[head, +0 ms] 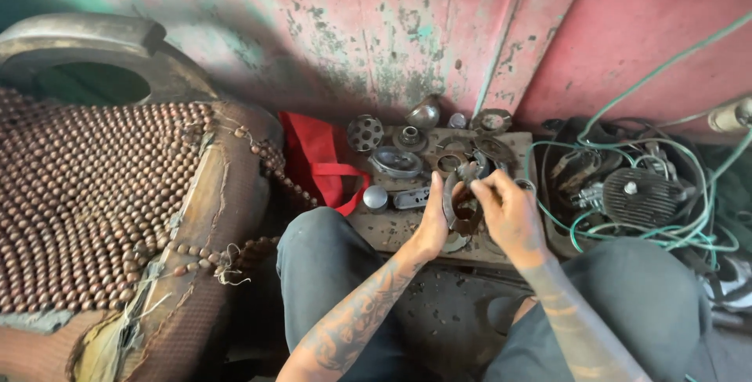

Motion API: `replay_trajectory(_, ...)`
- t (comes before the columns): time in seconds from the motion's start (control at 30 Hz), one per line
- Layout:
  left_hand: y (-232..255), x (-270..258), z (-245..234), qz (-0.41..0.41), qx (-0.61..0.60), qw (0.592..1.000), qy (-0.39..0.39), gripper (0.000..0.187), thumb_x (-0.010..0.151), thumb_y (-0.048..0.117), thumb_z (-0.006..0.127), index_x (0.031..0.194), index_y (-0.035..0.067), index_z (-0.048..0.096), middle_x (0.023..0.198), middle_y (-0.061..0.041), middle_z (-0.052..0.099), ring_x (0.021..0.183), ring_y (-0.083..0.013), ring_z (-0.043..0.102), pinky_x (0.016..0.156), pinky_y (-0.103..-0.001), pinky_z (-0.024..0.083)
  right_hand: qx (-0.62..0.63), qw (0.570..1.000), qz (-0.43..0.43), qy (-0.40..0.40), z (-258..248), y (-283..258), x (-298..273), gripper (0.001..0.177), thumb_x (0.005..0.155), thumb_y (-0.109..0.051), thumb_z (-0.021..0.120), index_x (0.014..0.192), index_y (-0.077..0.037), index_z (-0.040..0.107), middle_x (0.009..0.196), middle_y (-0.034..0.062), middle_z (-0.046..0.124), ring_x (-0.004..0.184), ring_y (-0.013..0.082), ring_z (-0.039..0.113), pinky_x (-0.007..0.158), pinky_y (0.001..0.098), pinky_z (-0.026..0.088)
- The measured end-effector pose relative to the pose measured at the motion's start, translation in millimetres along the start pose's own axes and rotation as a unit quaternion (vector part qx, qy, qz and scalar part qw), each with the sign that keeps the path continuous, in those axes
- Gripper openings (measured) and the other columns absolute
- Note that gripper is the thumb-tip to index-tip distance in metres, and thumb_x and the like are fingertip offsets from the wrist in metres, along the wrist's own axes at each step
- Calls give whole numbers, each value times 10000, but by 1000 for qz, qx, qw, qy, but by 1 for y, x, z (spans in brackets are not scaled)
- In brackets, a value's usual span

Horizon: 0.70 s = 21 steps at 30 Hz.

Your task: The person sits on the floor and uses a wire brush to scrub a cylindrical metal part, rotating it to clean different sections. They then switch to a different metal component with a central hole and continue scrubbing the inner and outer surfaces with the brush.

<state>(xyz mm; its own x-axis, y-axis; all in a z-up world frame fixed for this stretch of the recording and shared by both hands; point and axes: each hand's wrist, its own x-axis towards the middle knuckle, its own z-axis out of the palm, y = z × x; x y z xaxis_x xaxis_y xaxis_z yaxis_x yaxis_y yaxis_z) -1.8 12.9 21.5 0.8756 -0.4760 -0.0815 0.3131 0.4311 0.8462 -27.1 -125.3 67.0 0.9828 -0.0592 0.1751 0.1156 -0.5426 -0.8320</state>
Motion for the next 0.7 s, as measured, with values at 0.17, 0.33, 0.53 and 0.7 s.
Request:
replay_trajectory(0.17, -2, 5, -8, -12, -5, 1000, 26, 951, 980, 838, 102, 1468, 98, 447, 1359, -154, 591, 1133, -329, 642, 831, -410, 566, -13, 999, -28, 7, 9, -12, -11, 178, 967, -289, 702, 866, -143, 699, 651, 91, 728, 639, 191, 708, 647, 359, 550)
replay_trajectory(0.33, -3, -7, 3, -32, 6, 999, 3, 973, 989, 813, 111, 1581, 95, 394, 1530, -159, 500, 1312, -337, 549, 1030, -455, 506, -28, 999, -24, 9, -8, -6, -3, 240, 1027, -307, 640, 888, -118, 691, 724, 130, 745, 687, 271, 723, 690, 411, 546)
replay_trajectory(0.53, 49, -25, 44, -49, -25, 998, 42, 1009, 981, 797, 128, 1592, 12, 304, 1598, -216, 382, 1425, -358, 402, 1152, -513, 339, -48, 999, -18, 2, -10, -14, -1, 214, 990, -336, 656, 886, -151, 684, 794, 112, 769, 796, 318, 757, 725, 439, 558)
replay_trajectory(0.7, 31, -19, 30, -55, 5, 998, 2, 986, 978, 786, 22, 1640, 102, 281, 1666, -152, 326, 1549, -309, 275, 1246, -523, 255, -82, 996, -11, 17, -9, -15, -5, 246, 1027, -331, 644, 855, -158, 679, 579, 63, 678, 594, 240, 691, 639, 368, 534)
